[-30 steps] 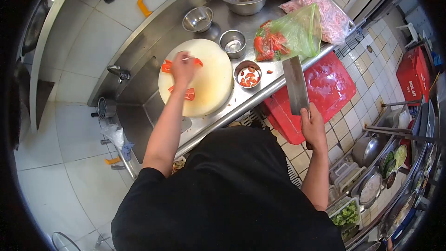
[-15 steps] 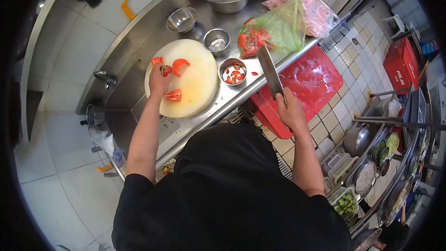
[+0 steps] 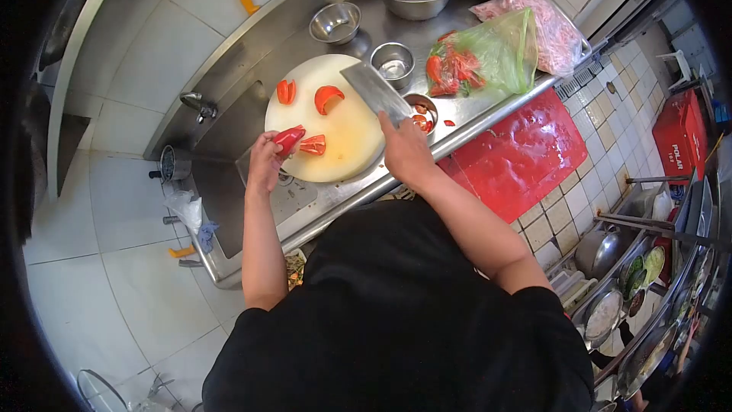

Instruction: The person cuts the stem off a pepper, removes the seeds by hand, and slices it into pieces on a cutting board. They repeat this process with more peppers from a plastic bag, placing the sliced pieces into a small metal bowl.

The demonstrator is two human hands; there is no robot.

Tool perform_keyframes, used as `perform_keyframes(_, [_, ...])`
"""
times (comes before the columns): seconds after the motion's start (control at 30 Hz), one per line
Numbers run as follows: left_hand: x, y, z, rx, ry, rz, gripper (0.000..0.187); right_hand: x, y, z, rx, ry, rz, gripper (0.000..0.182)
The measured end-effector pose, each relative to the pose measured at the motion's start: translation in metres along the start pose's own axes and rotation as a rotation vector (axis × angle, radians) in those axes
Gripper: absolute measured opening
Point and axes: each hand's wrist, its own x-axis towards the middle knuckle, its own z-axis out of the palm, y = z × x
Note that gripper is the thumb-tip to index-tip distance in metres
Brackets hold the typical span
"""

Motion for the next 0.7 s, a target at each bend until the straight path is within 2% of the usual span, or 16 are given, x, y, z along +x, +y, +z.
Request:
perform_keyframes(0.1, [-0.003, -0.014, -0.010, -0.043, 0.100, -0.027, 0.027, 0.047, -0.008, 0.036, -0.044, 0.046, -0.039, 0.057])
perform_keyframes(0.17, [0.006, -0.021, -0.012, -0.130, 0.237, 0.002, 0.027, 0.060, -0.010, 0.044, -0.071, 0.073, -0.048, 0.056])
perform_keyframes(0.23, [0.009, -0.013, -0.008, -0.061, 0.269, 0.019, 0.028, 0.064, -0.009, 0.043, -0.109, -0.033, -0.082, 0.043])
perform_keyframes(0.27, [0.010, -0.009, -0.006, 0.005, 0.303, 0.035, 0.030, 0.064, -0.002, 0.040, -0.113, -0.034, -0.080, 0.043])
perform_keyframes(0.33, [0.012, -0.004, -0.012, 0.017, 0.322, 0.062, 0.031, 0.054, 0.027, 0.015, 0.036, 0.105, 0.022, 0.033])
perform_keyframes(0.37, [0.014, -0.002, -0.014, 0.032, 0.345, 0.096, 0.033, 0.040, 0.042, -0.013, 0.195, 0.208, -0.002, 0.026])
perform_keyframes(0.4, [0.017, 0.001, -0.011, 0.018, 0.336, 0.085, 0.033, 0.042, 0.077, -0.008, 0.218, 0.405, 0.217, 0.020])
perform_keyframes(0.43, [0.019, 0.005, -0.010, 0.061, 0.355, 0.135, 0.033, 0.039, 0.117, -0.014, 0.147, 0.450, 0.261, 0.021])
perform_keyframes(0.47, [0.023, 0.006, -0.009, 0.108, 0.375, 0.187, 0.033, 0.033, 0.131, -0.029, 0.044, 0.371, 0.356, 0.023])
perform_keyframes(0.5, [0.033, 0.003, -0.008, 0.103, 0.371, 0.179, 0.033, 0.032, 0.149, -0.028, 0.035, 0.369, 0.362, 0.023])
perform_keyframes(0.57, [0.062, -0.003, -0.006, 0.419, 0.325, 0.272, 0.039, 0.037, 0.180, -0.010, -0.085, 0.106, 0.198, 0.026])
perform_keyframes(0.6, [0.072, -0.007, -0.003, 0.419, 0.327, 0.272, 0.039, 0.041, 0.173, -0.011, -0.228, -0.062, 0.189, 0.026])
perform_keyframes(0.67, [0.092, -0.012, 0.008, 0.757, 0.252, 0.338, 0.043, 0.045, 0.164, -0.003, -0.302, -0.061, 0.180, 0.025])
perform_keyframes(0.7, [0.102, -0.021, 0.008, 0.711, 0.191, 0.261, 0.043, 0.049, 0.161, 0.001, -0.375, -0.062, 0.181, 0.024])
